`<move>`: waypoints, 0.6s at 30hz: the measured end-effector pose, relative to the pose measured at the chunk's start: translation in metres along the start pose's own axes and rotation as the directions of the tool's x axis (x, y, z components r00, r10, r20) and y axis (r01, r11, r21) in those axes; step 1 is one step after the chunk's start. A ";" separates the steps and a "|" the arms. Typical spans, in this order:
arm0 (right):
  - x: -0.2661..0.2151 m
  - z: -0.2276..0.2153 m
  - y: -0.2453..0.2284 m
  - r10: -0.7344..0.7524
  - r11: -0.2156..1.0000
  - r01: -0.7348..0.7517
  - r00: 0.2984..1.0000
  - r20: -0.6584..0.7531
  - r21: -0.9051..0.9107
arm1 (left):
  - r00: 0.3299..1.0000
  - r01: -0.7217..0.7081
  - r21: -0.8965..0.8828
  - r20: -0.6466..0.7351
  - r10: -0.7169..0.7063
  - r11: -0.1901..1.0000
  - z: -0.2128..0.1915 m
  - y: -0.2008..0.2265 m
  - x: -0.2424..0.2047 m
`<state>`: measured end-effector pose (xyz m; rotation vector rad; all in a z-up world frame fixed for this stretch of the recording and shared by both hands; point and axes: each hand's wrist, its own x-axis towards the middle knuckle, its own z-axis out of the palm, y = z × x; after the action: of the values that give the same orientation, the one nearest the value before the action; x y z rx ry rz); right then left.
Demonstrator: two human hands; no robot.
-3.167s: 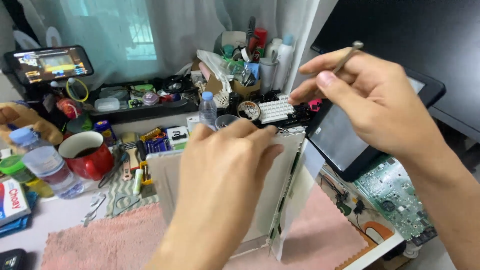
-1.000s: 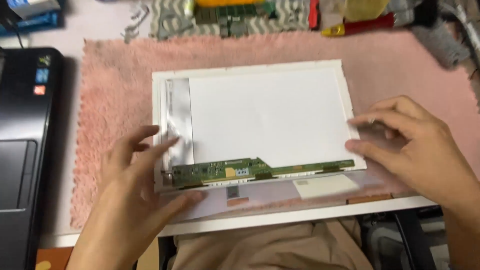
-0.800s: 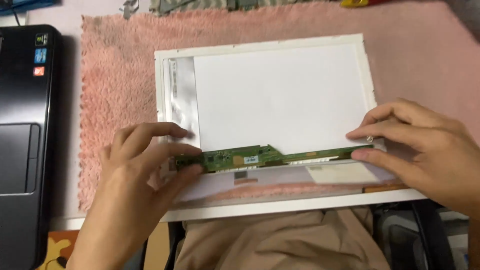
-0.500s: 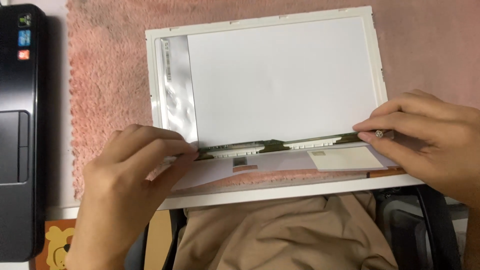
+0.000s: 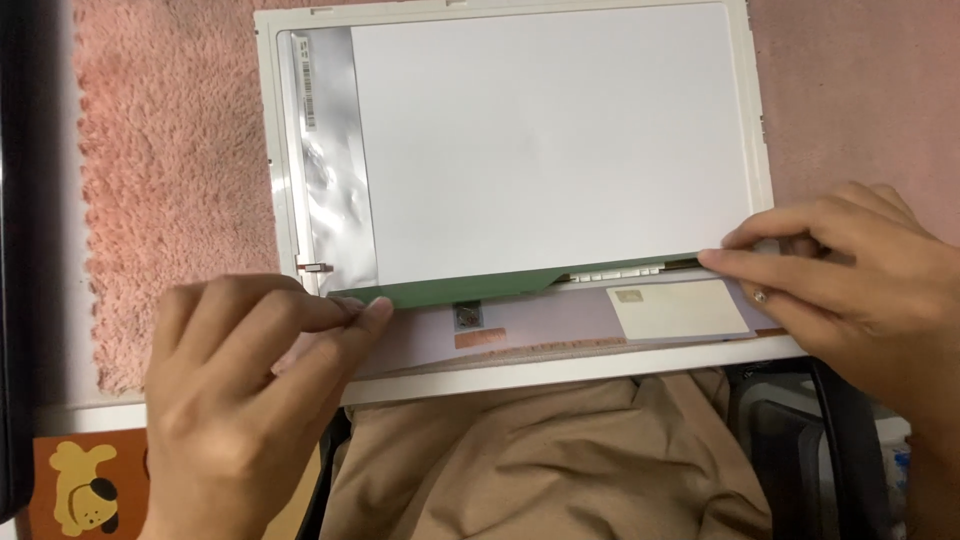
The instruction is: The person uses a screwdriver to remove screws from the back of a white laptop screen. They then detach a ribbon cable from the screen's circuit board and place the screen face down. Finally, they attach a metal bracket to the edge of the screen.
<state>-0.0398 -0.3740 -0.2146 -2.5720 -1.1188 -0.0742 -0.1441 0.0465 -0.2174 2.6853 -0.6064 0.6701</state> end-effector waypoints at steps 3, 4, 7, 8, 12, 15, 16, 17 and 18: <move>-0.012 0.004 0.009 0.021 0.996 -0.015 0.997 0.073 -0.086 | 0.999 -0.028 -0.013 0.030 0.028 1.000 -0.002 0.002 -0.005; -0.016 0.008 0.011 0.060 0.991 -0.047 0.993 0.103 -0.125 | 0.998 -0.034 -0.032 0.053 0.036 0.999 -0.003 0.001 -0.009; -0.030 0.024 0.032 0.027 0.999 -0.027 1.000 0.013 -0.045 | 0.998 0.005 -0.114 0.060 0.002 0.994 -0.004 0.003 -0.012; -0.032 0.026 0.039 0.020 0.999 -0.019 1.000 0.009 -0.035 | 0.998 0.008 -0.102 0.064 -0.002 0.995 -0.005 0.002 -0.012; -0.045 0.036 0.051 0.039 0.999 -0.039 0.998 0.041 0.018 | 0.999 0.009 -0.109 0.043 -0.004 0.994 -0.005 -0.002 -0.011; -0.062 0.052 0.064 0.168 0.982 -0.172 0.984 0.057 0.077 | 0.998 0.044 -0.126 0.053 -0.038 0.991 -0.007 -0.002 -0.006; -0.069 0.056 0.071 0.235 0.967 -0.241 0.969 0.080 0.077 | 0.997 0.069 -0.144 0.051 -0.063 0.987 -0.006 -0.002 -0.003; -0.066 0.056 0.070 0.235 0.967 -0.241 0.969 0.078 0.079 | 0.997 0.068 -0.142 0.053 -0.062 0.988 -0.006 -0.002 -0.002; -0.064 0.055 0.070 0.223 0.968 -0.230 0.971 0.081 0.097 | 0.995 0.086 -0.134 0.055 -0.079 0.987 -0.005 -0.002 -0.001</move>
<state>-0.0381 -0.4452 -0.2970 -2.6042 -0.8200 0.1275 -0.1455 0.0504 -0.2139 2.5906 -0.5299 0.5227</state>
